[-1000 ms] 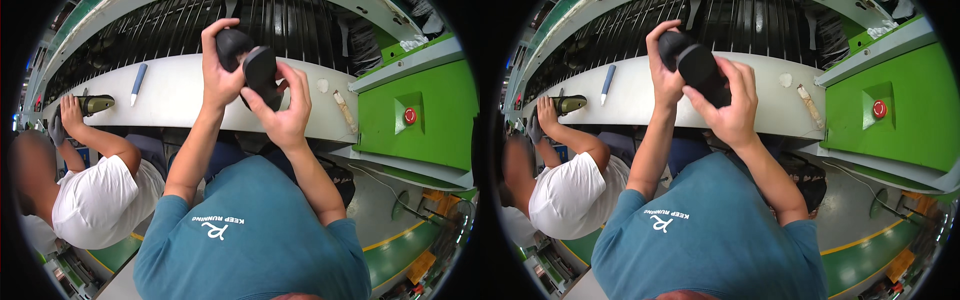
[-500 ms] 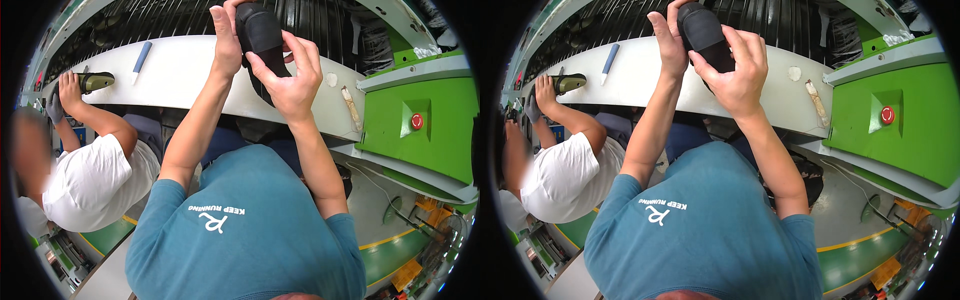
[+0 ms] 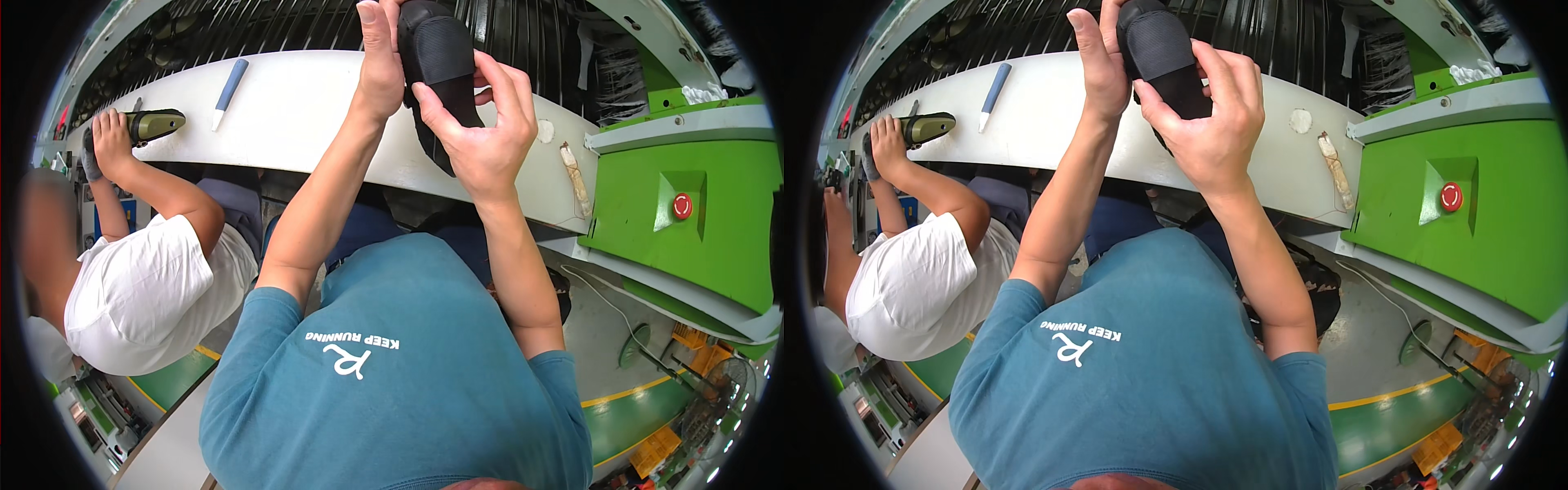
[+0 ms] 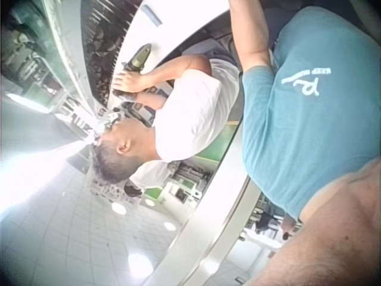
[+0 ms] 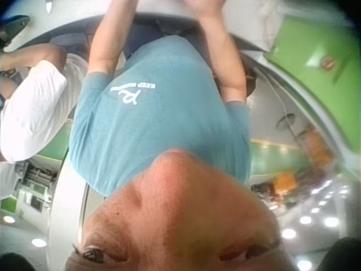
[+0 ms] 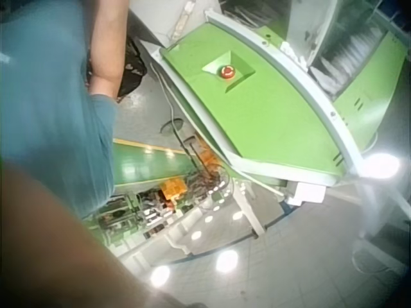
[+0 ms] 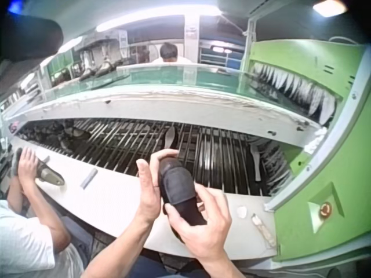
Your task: The person repeatedly picks up a black shoe sole and a green shoe upper from a conveyor belt, aligns and presses them together, and places the assembled shoe back on the belt. The process is repeated multiple times with different pairs.
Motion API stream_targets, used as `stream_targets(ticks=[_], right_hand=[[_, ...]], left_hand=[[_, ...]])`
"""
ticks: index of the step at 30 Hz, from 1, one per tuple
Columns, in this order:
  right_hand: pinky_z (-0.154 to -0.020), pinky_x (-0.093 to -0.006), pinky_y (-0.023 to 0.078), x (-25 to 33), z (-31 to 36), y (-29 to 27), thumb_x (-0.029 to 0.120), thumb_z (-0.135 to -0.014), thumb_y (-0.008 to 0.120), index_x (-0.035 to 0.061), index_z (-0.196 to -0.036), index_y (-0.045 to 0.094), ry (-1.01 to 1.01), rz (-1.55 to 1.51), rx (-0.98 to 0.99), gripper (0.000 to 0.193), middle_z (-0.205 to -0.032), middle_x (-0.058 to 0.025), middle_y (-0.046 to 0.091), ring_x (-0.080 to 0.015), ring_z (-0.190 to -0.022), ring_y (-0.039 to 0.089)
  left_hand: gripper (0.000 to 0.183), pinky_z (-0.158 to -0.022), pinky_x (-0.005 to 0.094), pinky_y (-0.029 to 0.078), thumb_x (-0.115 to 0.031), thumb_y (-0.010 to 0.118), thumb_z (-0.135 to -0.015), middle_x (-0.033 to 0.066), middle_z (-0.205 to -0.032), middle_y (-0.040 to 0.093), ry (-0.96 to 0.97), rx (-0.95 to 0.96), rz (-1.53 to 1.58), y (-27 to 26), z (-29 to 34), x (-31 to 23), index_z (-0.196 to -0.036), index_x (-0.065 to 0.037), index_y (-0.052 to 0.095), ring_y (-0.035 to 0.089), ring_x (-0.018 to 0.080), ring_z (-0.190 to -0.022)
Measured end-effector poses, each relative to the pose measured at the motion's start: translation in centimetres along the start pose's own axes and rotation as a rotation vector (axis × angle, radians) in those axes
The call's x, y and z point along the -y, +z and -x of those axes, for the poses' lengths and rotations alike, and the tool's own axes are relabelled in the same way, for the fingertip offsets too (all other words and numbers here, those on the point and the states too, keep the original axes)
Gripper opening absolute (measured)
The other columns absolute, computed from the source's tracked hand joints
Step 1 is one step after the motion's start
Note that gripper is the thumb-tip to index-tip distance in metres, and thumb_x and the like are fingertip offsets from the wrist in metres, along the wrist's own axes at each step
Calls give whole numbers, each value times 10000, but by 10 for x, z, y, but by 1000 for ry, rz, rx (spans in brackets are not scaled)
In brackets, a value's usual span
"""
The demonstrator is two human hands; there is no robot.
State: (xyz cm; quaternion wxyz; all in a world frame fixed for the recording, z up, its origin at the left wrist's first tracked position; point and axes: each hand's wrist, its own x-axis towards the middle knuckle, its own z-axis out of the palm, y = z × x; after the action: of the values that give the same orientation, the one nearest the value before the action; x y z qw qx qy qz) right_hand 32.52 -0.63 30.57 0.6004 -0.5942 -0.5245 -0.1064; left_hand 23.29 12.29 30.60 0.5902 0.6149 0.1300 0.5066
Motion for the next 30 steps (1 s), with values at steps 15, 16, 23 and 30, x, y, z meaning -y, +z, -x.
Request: stream_targets(ticks=[15,16,23,30], right_hand=[[-694,-340,551,9,0,-6,136,-651,1013,10,-1226,774,17,-9,-2,636,-1079,-82,711,-210,-871,651],[-694,-341,552,10,0,-7,133,-650,1013,10,-1225,774,19,-10,1,634,-1082,-83,712,-212,-875,653],[-702,-349,563,17,3,-14,148,-655,1035,12,-1216,777,10,8,22,632,-1087,-91,723,-230,-904,671],[-826,-316,639,31,-19,-35,98,-847,970,30,-1157,818,116,-295,217,352,-1085,-99,752,-194,-917,754]], left_hand=[[615,-1026,377,494,-367,713,-1027,130,-1192,617,91,64,-366,-8,4,-15,-1515,-79,476,600,215,-1104],[611,-1033,383,489,-360,711,-1025,133,-1194,618,75,74,-320,-7,5,-17,-1513,-76,476,598,220,-1111],[608,-1017,387,513,-330,757,-992,154,-1188,666,105,53,-180,-4,15,-20,-1487,-56,534,645,244,-1090],[808,-1003,380,537,-579,680,-959,142,-1254,592,40,25,-93,-11,43,-26,-1499,-13,479,635,231,-1137]])
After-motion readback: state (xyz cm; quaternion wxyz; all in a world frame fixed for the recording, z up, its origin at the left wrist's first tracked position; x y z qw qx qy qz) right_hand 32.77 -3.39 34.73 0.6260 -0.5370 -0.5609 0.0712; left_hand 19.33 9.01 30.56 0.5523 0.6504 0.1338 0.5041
